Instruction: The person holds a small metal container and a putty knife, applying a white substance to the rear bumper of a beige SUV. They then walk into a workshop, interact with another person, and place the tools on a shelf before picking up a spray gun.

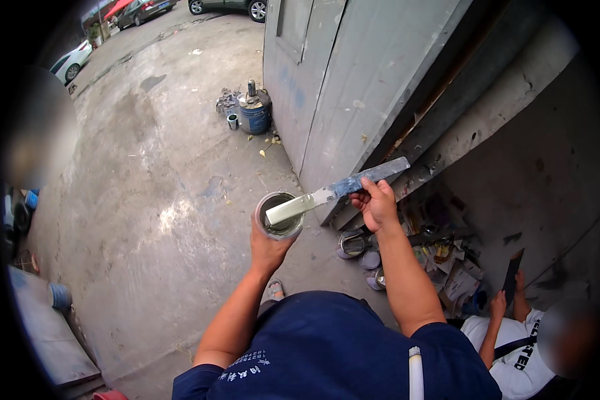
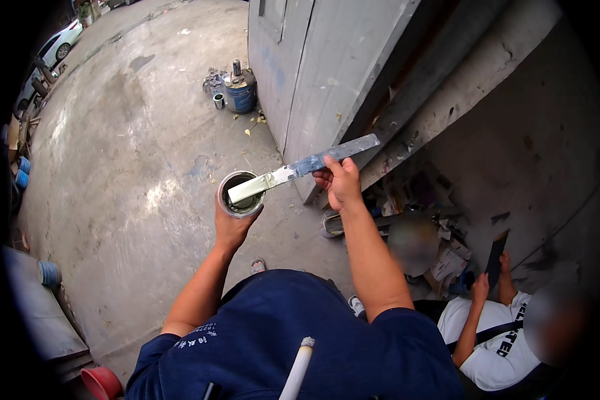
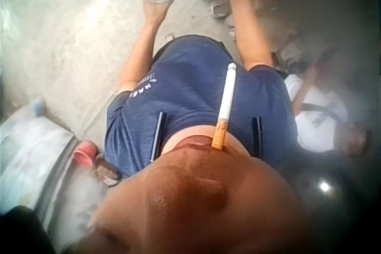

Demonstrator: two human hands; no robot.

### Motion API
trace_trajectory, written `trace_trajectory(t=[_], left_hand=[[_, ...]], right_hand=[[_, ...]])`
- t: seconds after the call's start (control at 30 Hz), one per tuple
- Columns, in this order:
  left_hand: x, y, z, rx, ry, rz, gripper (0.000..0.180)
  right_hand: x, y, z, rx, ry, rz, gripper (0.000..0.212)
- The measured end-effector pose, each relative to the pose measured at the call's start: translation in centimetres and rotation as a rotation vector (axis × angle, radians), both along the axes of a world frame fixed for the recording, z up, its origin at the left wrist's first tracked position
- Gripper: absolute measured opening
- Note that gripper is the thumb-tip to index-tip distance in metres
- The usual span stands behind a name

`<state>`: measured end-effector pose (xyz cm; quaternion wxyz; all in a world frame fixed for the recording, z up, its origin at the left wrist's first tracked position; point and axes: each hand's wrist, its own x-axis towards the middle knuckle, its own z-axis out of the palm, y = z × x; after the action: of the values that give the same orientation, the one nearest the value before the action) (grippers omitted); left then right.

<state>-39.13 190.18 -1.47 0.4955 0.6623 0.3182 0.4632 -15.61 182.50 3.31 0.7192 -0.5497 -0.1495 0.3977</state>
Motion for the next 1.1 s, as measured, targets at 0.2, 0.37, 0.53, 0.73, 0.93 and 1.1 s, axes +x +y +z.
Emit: trace_trajectory(t=[0.2, 0.37, 0.53, 0.73, 0.93, 1.1], left_hand=[[-0.7, 0.6, -0.6, 0.051, 0.052, 0.032, 0.066], [-1.2, 1.1, -0.9, 0.024, 0.006, 0.023, 0.066], [-1.5, 1.6, -0.9, 0.01, 0.017, 0.01, 0.066], [-0.9, 1.8, -0.4, 0.022, 0.057, -0.004, 0.068], [0.0, 2.2, -0.5, -0.015, -0.021, -0.074, 0.066], [0.2, 2.7, -1.0, 0.057, -0.022, -0.087, 0.065]], right_hand=[[1.5, 0.5, -0.3, -0.015, -0.053, -0.003, 0.015], [2.6, 1.2, 1.0, -0.026, -0.131, -0.017, 0.015], [3.6, 1.4, 2.7, -0.001, -0.198, -0.029, 0.013], [2.2, 1.3, 3.9, 0.05, -0.147, -0.061, 0.013], [0.3, 1.7, 1.0, -0.04, -0.082, -0.01, 0.016], [3.2, 0.1, 0.6, -0.054, -0.103, -0.088, 0.014]])
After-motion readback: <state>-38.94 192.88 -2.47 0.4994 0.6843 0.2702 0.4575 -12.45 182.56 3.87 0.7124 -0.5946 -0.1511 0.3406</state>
